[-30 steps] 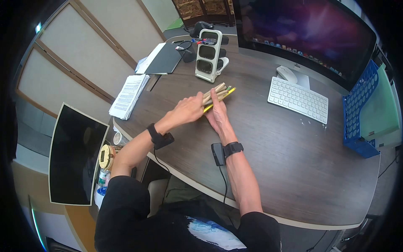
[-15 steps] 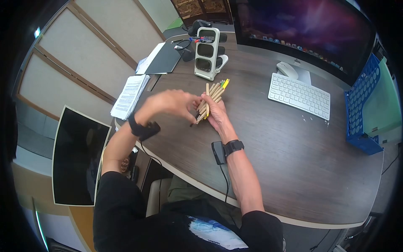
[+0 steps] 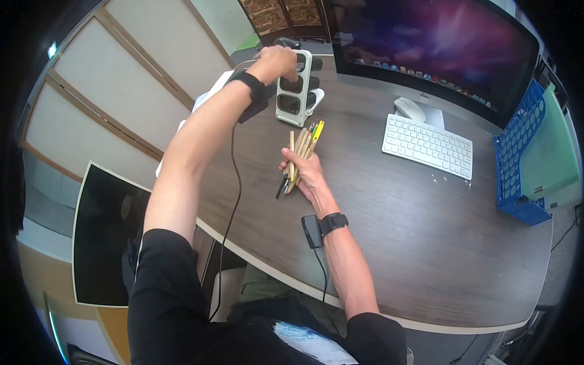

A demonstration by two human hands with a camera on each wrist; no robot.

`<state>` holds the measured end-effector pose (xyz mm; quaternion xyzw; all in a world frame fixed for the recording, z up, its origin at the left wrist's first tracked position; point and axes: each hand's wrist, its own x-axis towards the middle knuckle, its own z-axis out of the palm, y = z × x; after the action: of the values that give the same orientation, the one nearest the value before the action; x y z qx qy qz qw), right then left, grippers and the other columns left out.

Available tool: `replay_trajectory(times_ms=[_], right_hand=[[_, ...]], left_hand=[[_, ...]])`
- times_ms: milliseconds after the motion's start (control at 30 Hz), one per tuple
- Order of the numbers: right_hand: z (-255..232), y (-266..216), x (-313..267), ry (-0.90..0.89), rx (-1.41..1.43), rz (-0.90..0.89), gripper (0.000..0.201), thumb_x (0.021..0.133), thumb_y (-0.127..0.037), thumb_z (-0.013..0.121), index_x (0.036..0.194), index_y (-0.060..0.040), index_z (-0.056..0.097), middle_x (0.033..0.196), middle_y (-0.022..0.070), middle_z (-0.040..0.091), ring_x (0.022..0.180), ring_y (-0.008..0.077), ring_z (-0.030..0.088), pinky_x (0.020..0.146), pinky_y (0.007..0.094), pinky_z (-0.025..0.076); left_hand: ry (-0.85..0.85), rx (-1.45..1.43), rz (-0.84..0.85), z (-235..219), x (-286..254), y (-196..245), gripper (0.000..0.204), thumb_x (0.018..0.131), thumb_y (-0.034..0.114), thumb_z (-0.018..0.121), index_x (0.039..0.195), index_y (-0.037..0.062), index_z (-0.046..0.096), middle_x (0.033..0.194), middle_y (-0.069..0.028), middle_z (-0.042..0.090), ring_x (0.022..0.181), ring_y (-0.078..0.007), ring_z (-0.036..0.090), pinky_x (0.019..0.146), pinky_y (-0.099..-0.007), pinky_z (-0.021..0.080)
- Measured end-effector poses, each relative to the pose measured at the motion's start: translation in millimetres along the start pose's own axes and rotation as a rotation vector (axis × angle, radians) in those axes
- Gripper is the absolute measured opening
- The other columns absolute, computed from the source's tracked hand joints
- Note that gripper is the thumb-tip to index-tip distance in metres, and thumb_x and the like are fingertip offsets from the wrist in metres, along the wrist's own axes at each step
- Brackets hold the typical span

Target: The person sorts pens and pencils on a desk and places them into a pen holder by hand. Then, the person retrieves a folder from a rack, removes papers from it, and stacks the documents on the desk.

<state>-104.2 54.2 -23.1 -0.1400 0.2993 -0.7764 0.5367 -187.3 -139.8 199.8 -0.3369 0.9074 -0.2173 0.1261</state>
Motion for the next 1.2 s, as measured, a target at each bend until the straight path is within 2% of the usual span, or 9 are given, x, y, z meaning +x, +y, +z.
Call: replay_trajectory(times_ms=[100, 300, 533, 667, 800, 900, 1000, 1067, 1200], right_hand=[[-2.1, 1.1, 2.2, -0.010, 0.017, 0.003, 0.034, 0.098, -0.017, 0.085, 0.119, -0.0022, 0.062, 0.090, 0.0042, 0.066, 0.077, 0.0165, 0.071, 0.072, 0.0328, 0.064], [-2.5, 1.4, 3.6, -0.018, 0.052, 0.020, 0.035, 0.101, -0.020, 0.083, 0.123, -0.0016, 0.063, 0.093, 0.0055, 0.069, 0.081, 0.0177, 0.073, 0.078, 0.0341, 0.066], [-4.1, 2.4, 5.8, -0.019, 0.047, 0.020, 0.030, 0.102, -0.024, 0.081, 0.117, -0.0037, 0.063, 0.095, 0.0058, 0.069, 0.083, 0.0188, 0.074, 0.080, 0.0352, 0.066], [-1.7, 0.8, 4.8, 0.009, 0.086, 0.018, 0.030, 0.103, -0.024, 0.080, 0.117, -0.0047, 0.062, 0.095, 0.0058, 0.069, 0.084, 0.0191, 0.073, 0.079, 0.0352, 0.066], [-2.4, 1.4, 5.9, 0.020, 0.111, 0.006, 0.032, 0.103, -0.027, 0.080, 0.117, -0.0042, 0.063, 0.095, 0.0065, 0.070, 0.085, 0.0200, 0.075, 0.079, 0.0355, 0.067], [-5.6, 4.1, 9.2, 0.033, 0.073, 0.008, 0.033, 0.103, -0.028, 0.079, 0.118, -0.0038, 0.062, 0.095, 0.0064, 0.070, 0.085, 0.0201, 0.075, 0.079, 0.0356, 0.067], [-4.8, 4.8, 10.3, 0.027, 0.090, 0.002, 0.038, 0.105, -0.028, 0.077, 0.125, -0.0003, 0.060, 0.109, 0.0123, 0.072, 0.102, 0.0270, 0.077, 0.085, 0.0369, 0.068], [-3.4, 5.2, 10.3, 0.015, 0.144, -0.025, 0.045, 0.107, -0.027, 0.075, 0.134, 0.0026, 0.056, 0.126, 0.0190, 0.070, 0.121, 0.0357, 0.074, 0.096, 0.0397, 0.068], [-4.1, 7.4, 9.4, 0.014, 0.190, -0.066, 0.040, 0.108, -0.026, 0.072, 0.132, 0.0012, 0.055, 0.120, 0.0176, 0.071, 0.112, 0.0317, 0.076, 0.092, 0.0399, 0.068]], left_hand=[[-0.023, 0.040, -0.032, 17.3, 31.7, 14.4, 0.048, 0.090, 0.026, 0.074, 0.134, 0.0073, 0.078, 0.140, -0.0151, 0.075, 0.122, -0.0384, 0.075, 0.097, -0.0748, 0.059], [-0.184, 0.175, -0.124, 32.0, 59.7, 32.8, 0.039, 0.100, 0.023, 0.069, 0.132, 0.0046, 0.079, 0.121, -0.0182, 0.081, 0.105, -0.0429, 0.078, 0.096, -0.0751, 0.057], [0.043, 0.150, -0.023, 53.6, 36.4, 17.3, 0.042, 0.101, 0.022, 0.066, 0.134, -0.0019, 0.074, 0.128, -0.0201, 0.079, 0.096, -0.0392, 0.082, 0.076, -0.0690, 0.064], [0.376, 0.077, 0.152, 67.6, 17.3, -18.5, 0.024, 0.096, 0.017, 0.065, 0.107, -0.0026, 0.075, 0.098, -0.0170, 0.081, 0.087, -0.0322, 0.083, 0.069, -0.0425, 0.066], [0.556, -0.025, 0.176, 84.4, -40.1, -49.0, 0.022, 0.100, 0.018, 0.062, 0.108, -0.0025, 0.064, 0.088, -0.0208, 0.078, 0.080, -0.0386, 0.081, 0.069, -0.0501, 0.065], [0.526, -0.171, 0.127, 105.1, -87.5, -70.2, 0.022, 0.104, 0.019, 0.060, 0.114, -0.0005, 0.056, 0.088, -0.0250, 0.076, 0.086, -0.0429, 0.079, 0.069, -0.0510, 0.064], [0.388, -0.429, 0.108, 141.0, -119.8, -73.3, 0.023, 0.108, 0.022, 0.060, 0.117, 0.0020, 0.053, 0.089, -0.0188, 0.074, 0.085, -0.0335, 0.079, 0.069, -0.0452, 0.065], [-0.130, -1.373, 0.118, 155.0, -147.2, -57.8, 0.025, 0.112, 0.027, 0.062, 0.119, 0.0046, 0.053, 0.093, -0.0095, 0.068, 0.083, -0.0193, 0.072, 0.072, -0.0384, 0.065], [-0.287, -1.695, 0.053, 168.7, -182.9, -10.2, 0.026, 0.112, 0.027, 0.064, 0.122, 0.0050, 0.054, 0.097, -0.0035, 0.065, 0.087, -0.0122, 0.066, 0.077, -0.0340, 0.064]])
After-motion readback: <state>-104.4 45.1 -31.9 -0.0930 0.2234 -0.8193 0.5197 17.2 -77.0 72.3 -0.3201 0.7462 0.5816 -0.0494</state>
